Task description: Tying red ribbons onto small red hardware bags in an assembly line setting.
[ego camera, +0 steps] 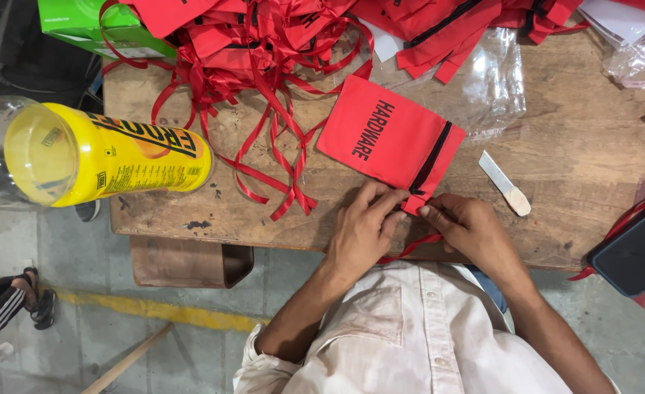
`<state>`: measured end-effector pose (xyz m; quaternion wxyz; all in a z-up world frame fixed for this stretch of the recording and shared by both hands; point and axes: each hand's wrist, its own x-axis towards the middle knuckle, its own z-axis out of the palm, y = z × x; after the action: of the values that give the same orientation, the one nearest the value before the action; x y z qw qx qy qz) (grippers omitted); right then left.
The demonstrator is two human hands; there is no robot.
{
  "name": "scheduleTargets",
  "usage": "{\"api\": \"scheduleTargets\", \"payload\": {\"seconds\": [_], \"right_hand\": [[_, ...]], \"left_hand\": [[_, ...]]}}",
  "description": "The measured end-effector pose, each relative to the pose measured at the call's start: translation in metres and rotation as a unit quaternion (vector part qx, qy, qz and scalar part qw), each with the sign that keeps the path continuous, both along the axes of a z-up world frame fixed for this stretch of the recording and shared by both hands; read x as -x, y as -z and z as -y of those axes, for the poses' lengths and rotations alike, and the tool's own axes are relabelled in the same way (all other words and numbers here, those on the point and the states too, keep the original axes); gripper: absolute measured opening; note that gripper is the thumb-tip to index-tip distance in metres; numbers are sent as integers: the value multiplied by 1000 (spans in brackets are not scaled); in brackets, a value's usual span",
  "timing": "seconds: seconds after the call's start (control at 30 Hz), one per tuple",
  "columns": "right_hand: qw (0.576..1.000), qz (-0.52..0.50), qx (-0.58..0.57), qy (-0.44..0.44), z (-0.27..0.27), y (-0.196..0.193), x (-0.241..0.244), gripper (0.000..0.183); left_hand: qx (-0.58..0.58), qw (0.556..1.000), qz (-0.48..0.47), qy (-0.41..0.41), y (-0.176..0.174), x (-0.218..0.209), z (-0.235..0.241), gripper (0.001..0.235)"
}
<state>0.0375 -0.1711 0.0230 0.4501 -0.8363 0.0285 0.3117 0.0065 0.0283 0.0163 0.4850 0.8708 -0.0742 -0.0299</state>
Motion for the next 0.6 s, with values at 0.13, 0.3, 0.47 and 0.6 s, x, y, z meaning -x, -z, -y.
{"api": "scheduleTargets", "payload": {"seconds": [0.13,0.3,0.47,0.6], "right_hand": [[1000,-5,-9,-1,0,0,0,29],[1000,-2,-4,9,3,5,2,30],[992,121,-32,2,-4,-4,13,34],[965,254,26,-58,-13,-7,19,40]], "left_hand": [[-40,999,34,-4,4,2,-1,28],[-54,995,83,6,15,3,-1,22],[-32,993,109,-24,16,5,2,20],[-19,992,117,-33,18,7,4,17]]}}
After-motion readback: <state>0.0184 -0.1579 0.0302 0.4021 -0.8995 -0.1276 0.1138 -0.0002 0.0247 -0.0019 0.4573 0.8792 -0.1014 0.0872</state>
